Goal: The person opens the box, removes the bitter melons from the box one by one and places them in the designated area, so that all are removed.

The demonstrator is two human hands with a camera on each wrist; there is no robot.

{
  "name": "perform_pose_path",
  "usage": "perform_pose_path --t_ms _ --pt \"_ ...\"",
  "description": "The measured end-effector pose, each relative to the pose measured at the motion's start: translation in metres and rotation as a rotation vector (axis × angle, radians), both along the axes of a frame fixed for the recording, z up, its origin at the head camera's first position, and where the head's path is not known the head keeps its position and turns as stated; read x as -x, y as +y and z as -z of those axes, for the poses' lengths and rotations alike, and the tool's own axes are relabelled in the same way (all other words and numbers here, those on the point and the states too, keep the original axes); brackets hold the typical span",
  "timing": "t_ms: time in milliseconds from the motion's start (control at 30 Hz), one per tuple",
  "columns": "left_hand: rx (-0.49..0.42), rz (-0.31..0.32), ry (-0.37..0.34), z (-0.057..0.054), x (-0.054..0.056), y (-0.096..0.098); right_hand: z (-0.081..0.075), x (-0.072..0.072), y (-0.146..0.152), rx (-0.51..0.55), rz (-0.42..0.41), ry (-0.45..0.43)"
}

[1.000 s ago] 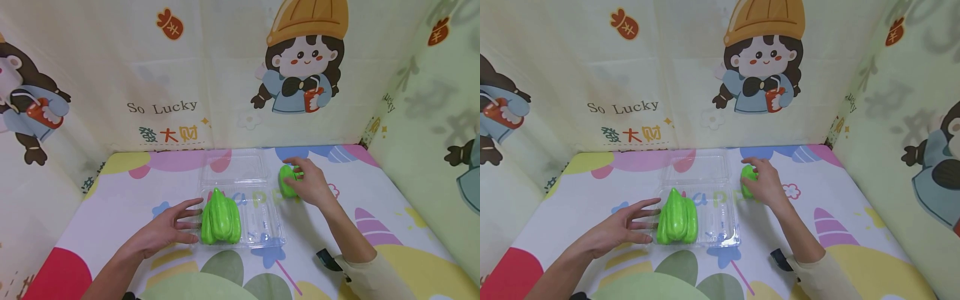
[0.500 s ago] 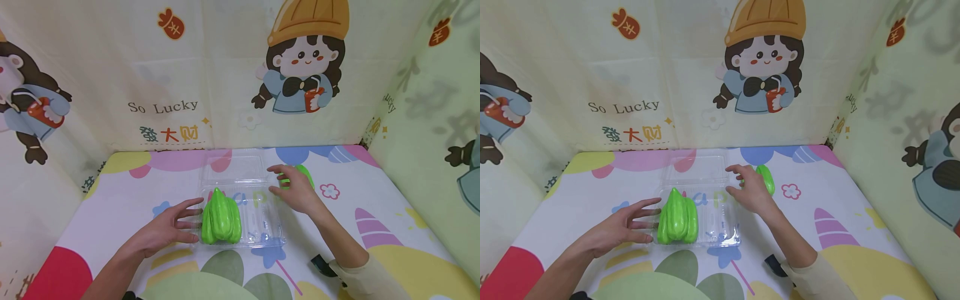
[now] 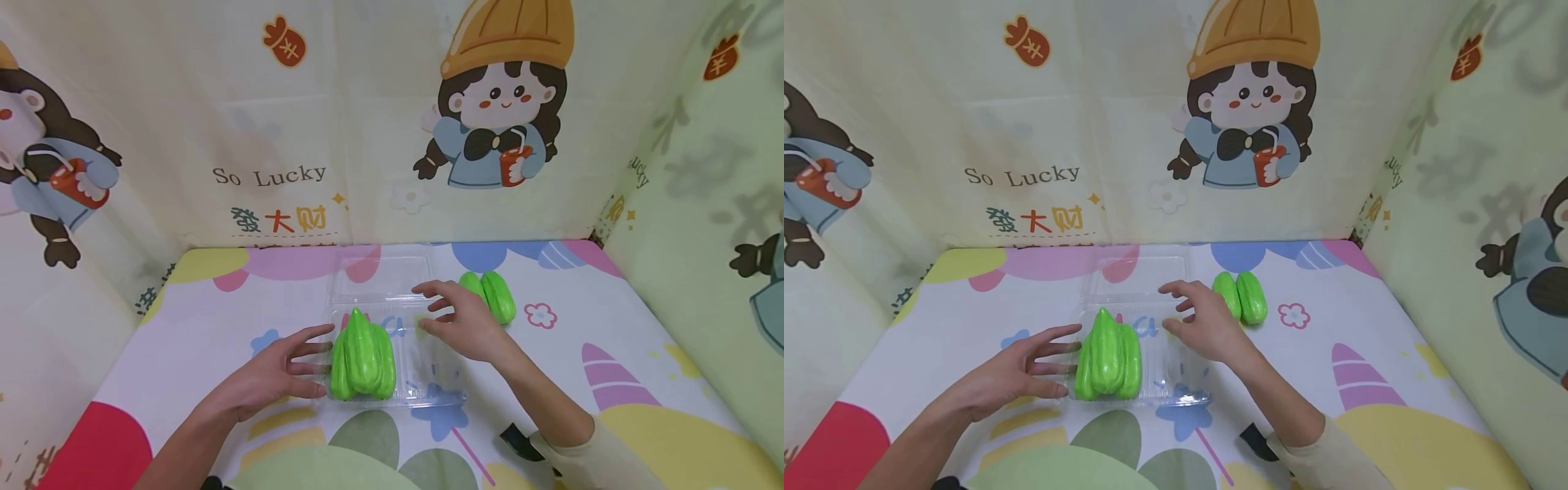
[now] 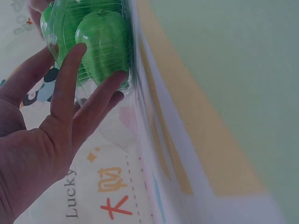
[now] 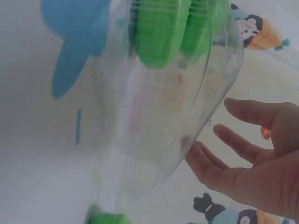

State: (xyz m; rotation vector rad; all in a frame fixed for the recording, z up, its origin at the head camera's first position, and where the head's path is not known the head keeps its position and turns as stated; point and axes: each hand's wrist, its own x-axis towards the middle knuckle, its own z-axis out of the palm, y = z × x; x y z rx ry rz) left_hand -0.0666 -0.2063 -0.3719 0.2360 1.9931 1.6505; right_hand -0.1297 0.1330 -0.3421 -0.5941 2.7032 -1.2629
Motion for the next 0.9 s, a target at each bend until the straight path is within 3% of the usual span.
perform_pose_path --t_ms 400,600,900 --pt "-0.008 -0.003 -0.009 0.001 0.0 0.001 -0.008 -0.01 -0.029 0.049 -0.19 -0.14" --pt "-0.016 -0.006 -0.02 0.002 0.001 -0.001 -0.011 -0.012 -0.04 0.017 -0.258 -0.143" --pt "-0.02 -0.006 -0.024 0.002 0.002 -0.001 -0.011 -0.013 -0.055 -0.046 -0.271 -0.111"
